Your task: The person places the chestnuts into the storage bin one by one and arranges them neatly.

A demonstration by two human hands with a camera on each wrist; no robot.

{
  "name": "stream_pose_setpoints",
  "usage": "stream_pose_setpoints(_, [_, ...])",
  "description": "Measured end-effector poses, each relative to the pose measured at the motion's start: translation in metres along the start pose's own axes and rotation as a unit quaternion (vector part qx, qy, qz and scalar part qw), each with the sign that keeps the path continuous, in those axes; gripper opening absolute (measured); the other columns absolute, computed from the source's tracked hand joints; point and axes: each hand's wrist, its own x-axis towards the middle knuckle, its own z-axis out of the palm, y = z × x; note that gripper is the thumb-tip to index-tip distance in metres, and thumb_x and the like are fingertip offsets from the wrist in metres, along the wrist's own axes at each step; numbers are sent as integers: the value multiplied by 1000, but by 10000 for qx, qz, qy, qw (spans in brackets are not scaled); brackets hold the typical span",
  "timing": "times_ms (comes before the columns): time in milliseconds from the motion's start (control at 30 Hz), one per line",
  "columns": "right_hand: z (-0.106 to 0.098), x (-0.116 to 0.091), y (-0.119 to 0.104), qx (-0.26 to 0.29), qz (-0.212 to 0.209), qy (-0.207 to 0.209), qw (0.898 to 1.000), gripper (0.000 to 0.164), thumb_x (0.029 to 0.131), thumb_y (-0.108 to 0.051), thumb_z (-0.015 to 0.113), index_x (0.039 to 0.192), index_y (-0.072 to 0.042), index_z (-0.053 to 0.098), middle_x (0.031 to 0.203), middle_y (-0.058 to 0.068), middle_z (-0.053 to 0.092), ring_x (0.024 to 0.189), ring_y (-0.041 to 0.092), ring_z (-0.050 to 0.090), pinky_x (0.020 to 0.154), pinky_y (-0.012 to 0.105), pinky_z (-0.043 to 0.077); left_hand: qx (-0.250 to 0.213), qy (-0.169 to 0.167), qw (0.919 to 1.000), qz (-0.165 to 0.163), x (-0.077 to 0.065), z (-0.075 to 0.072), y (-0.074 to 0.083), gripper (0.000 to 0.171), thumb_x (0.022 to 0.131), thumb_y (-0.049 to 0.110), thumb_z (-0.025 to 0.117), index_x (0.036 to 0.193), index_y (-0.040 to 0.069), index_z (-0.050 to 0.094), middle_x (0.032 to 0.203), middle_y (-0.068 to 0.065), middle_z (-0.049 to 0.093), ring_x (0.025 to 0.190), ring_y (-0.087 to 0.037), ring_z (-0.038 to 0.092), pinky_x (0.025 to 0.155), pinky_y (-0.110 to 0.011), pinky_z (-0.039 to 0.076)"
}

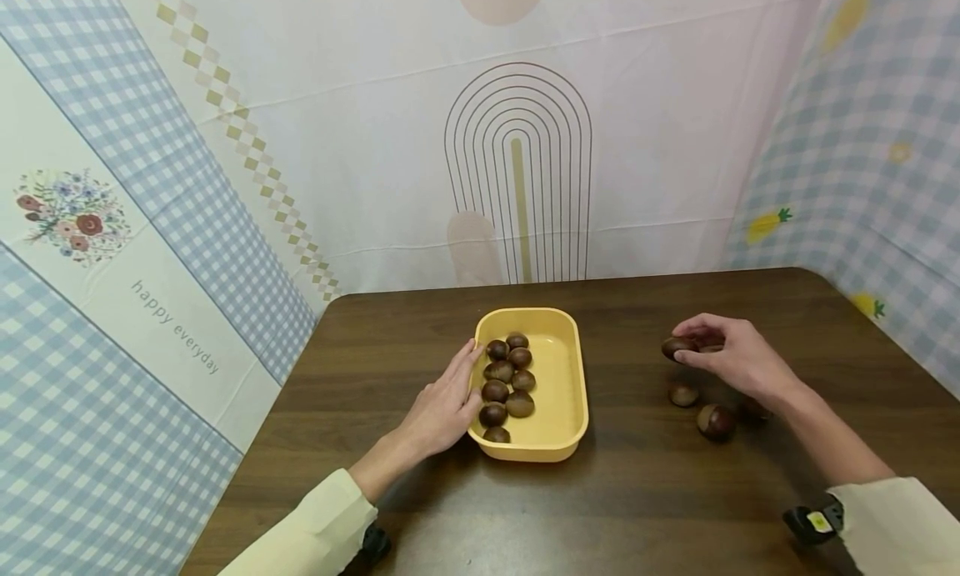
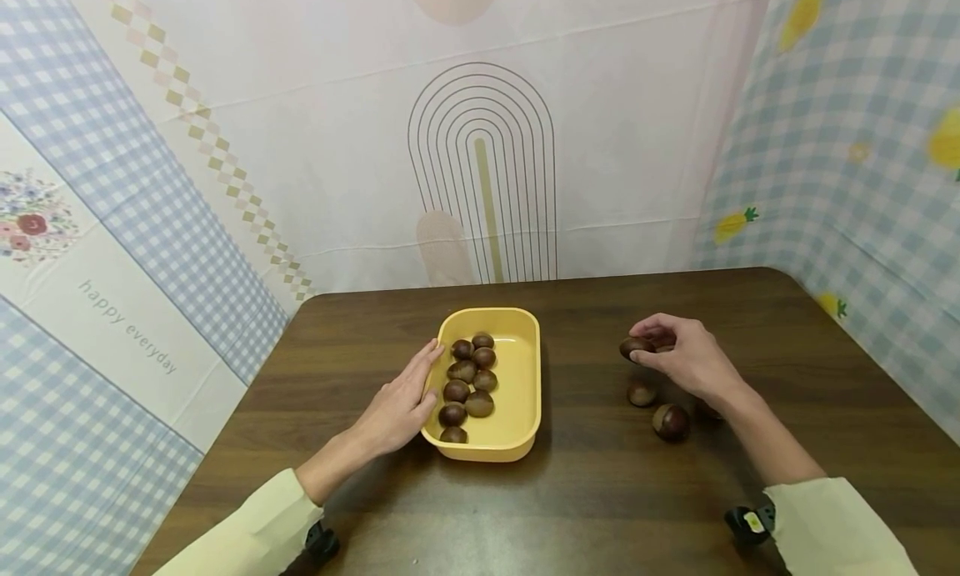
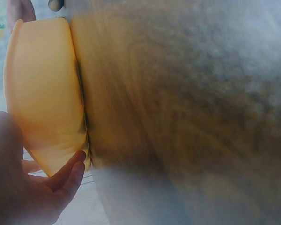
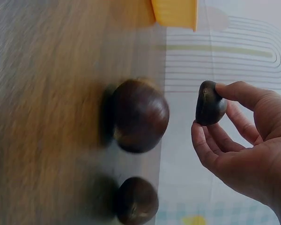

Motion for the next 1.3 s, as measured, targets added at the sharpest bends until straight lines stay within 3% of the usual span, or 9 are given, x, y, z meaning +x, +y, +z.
stream_pose_setpoints(267, [10,6,-25,137,-204,-120,9996,35,100,-21,76,128,-3,68,122,16,71,112,33,66,83,26,54,-44,12,10000,17,0,2,-1,64,105,15,49,166,5,33,175,-11,24,139,-35,55,100,-63,50])
stream_pose_setpoints(600, [35,17,-57,500,-664,-318,9960,29,96,-14,80,121,-3,71,115,12,72,106,26,68,90,37,56,-11,-3,10000,8,0,0,1,64,105,16,48,166,6,32,175,-11,24,140,-35,54,100,-62,51])
stream_pose_setpoints(1300, [94,36,-109,993,-1294,-912,9824,22,89,-1,82,108,-1,72,104,9,74,95,23,69,84,42,59,10,-36,10000,6,-1,0,1,65,105,16,48,167,6,31,175,-11,23,142,-35,52,100,-64,50])
